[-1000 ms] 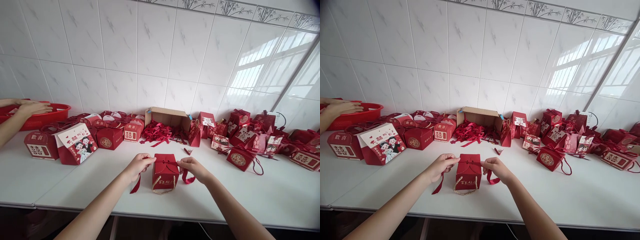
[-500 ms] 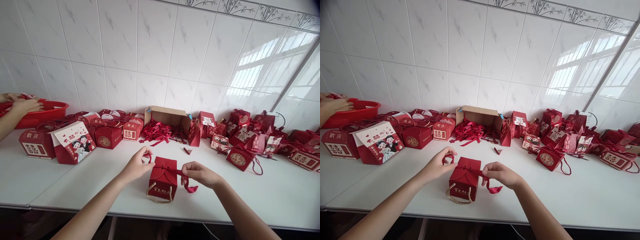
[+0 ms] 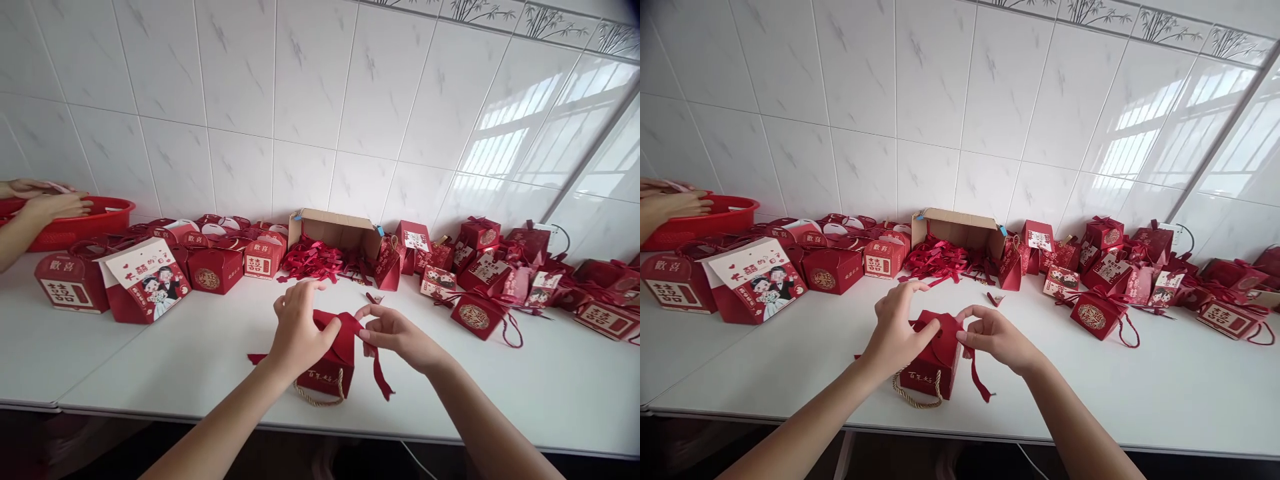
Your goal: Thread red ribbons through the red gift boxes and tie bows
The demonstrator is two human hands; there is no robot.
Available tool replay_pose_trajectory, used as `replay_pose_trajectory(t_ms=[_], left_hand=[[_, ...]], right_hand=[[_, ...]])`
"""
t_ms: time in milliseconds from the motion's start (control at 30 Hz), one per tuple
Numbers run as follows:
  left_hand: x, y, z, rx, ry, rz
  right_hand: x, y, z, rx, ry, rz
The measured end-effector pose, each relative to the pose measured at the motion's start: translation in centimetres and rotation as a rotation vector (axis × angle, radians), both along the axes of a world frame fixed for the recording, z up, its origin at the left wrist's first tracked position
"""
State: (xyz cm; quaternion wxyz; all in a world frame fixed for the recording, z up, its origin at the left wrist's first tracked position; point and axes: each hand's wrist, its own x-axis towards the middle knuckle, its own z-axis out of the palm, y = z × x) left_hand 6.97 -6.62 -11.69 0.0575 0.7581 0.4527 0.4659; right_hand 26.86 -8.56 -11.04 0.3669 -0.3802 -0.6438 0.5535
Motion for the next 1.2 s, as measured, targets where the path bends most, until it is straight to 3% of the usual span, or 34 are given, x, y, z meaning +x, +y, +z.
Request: replay_pose_trajectory(t_ms=[133,267,367,533,633,767,967,1067,1200], left_hand=[[-0.4,0.0,0.2,-0.109,-0.029,-0.046],[-1.8,0.8,0.9,-0.405,-0.104,-0.280],[-3.3,1.9,0.5,-0.579,-0.228,-0.315],[-4.7,2.8,-1.3,-0.802,-0.161,-0.265],[-5.2,2.6,-0.7,-0.925,-0.123,-0.332],[-6.0,2.0,2.0,-0.817,-0.130,-0.400],[-5.0,-0.3,5.7,-0.534,0.084,-0.298],[-3.0,-0.4,7.2,-0.552,0.020,-0.438],[-0.4,1.7,7.9,-0.611,-0.213,-0.735]], right_hand=[[-1.3,0.4,-1.1,0.130,-0.133,-0.072],[-3.1,0.8,-1.8,0.275,-0.167,-0.196],[-3.6,0.9,-2.0,0.375,-0.151,-0.294],[-4.1,0.7,-2.2,0.275,-0.029,-0.217],[-4.6,0.7,-2.3,0.210,0.035,-0.215],[-5.4,1.0,-2.3,0.144,-0.016,-0.388],[-6.2,1.0,-1.9,0.222,-0.248,-0.515],[-6.2,0.5,-1.7,0.292,-0.323,-0.487],[-5.9,-0.1,-1.6,0.321,-0.289,-0.388]])
